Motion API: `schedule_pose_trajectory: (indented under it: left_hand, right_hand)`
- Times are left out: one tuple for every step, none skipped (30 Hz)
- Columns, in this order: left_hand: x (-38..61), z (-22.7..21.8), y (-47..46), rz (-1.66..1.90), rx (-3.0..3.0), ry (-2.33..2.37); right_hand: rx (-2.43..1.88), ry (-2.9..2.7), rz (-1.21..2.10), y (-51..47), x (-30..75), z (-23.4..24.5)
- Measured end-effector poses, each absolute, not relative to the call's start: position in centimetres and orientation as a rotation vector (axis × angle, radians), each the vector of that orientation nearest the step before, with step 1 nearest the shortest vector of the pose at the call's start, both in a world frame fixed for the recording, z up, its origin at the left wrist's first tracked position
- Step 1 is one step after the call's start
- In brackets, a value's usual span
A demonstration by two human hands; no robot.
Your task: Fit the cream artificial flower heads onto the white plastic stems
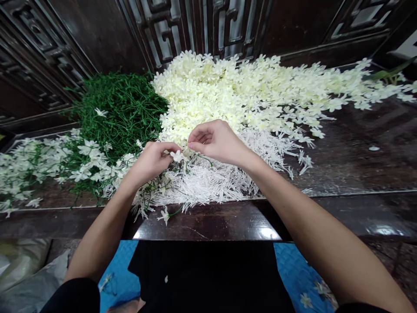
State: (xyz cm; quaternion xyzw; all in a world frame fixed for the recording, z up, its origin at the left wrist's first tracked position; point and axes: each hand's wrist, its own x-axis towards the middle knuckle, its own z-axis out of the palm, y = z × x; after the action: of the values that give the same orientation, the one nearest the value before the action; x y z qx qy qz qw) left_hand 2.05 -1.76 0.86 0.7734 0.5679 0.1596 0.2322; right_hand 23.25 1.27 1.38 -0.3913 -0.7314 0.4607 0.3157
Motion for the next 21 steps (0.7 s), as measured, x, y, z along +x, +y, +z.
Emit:
schedule_pose_trajectory:
  left_hand:
    - [1.94,0.96,-1.71,0.462,2.133,1.563]
    - [1.83,1.03,-1.67,0.461,2.144,1.556]
    - [1.75,1.07,-1.64,0.442,2.149,1.541]
    - [1.71,1.08,-1.63,0.418,2.149,1.523]
    - [1.71,1.06,-1.64,0.390,2.147,1.505]
    - [1.76,1.01,-1.68,0.364,2.146,1.488]
    - [1.84,0.95,-1.74,0.344,2.145,1.475]
    - [1.94,0.89,-1.80,0.331,2.142,1.474]
    - [2.06,0.85,-1.86,0.319,2.141,1.482]
    - [2.16,0.81,-1.90,0.314,2.140,1.498]
    - [2.24,0.81,-1.92,0.320,2.134,1.517]
    - [2.29,0.83,-1.92,0.346,2.127,1.535]
    - [2.32,0.89,-1.88,0.389,2.121,1.544]
    - [2.33,0.98,-1.83,0.441,2.116,1.542]
    - [2.33,1.09,-1.77,0.494,2.103,1.537]
    - [2.34,1.22,-1.70,0.539,2.081,1.527]
    - [2.36,1.36,-1.65,0.571,2.050,1.519]
    - [2.39,1.49,-1.60,0.590,2.011,1.515]
    - [2.44,1.60,-1.58,0.606,1.968,1.510]
    - [2.49,1.69,-1.56,0.626,1.928,1.500]
    - [2.55,1.76,-1.56,0.653,1.893,1.483]
  right_hand:
    - [-1.053,-1.933,1.200,1.25,23.23,1.36]
    - [-1.075,-1.943,1.184,1.24,23.19,1.34]
    - [-1.092,-1.957,1.170,1.23,23.13,1.32]
    - [-1.102,-1.974,1.158,1.24,23.07,1.29]
    - [-1.106,-1.991,1.151,1.25,23.02,1.26]
    - [-1.106,-2.006,1.145,1.28,22.97,1.22]
    - [-1.105,-2.019,1.141,1.30,22.94,1.18]
    - [-1.104,-2.029,1.140,1.33,22.93,1.13]
    - [-1.100,-2.038,1.139,1.35,22.94,1.08]
    - [-1.092,-2.046,1.139,1.37,22.97,1.02]
    - [-1.082,-2.054,1.140,1.38,23.00,0.97]
    - [-1.073,-2.060,1.141,1.37,23.03,0.93]
    - [-1.066,-2.063,1.144,1.36,23.06,0.91]
    - [-1.062,-2.062,1.149,1.35,23.08,0.89]
    - [-1.060,-2.056,1.157,1.33,23.09,0.89]
    - [-1.060,-2.048,1.167,1.30,23.09,0.91]
    - [-1.059,-2.039,1.177,1.28,23.07,0.93]
    - [-1.056,-2.030,1.188,1.26,23.05,0.96]
    - [-1.049,-2.021,1.199,1.24,23.02,1.00]
    - [-1.041,-2.011,1.210,1.22,22.98,1.04]
    - [-1.037,-2.001,1.220,1.19,22.94,1.08]
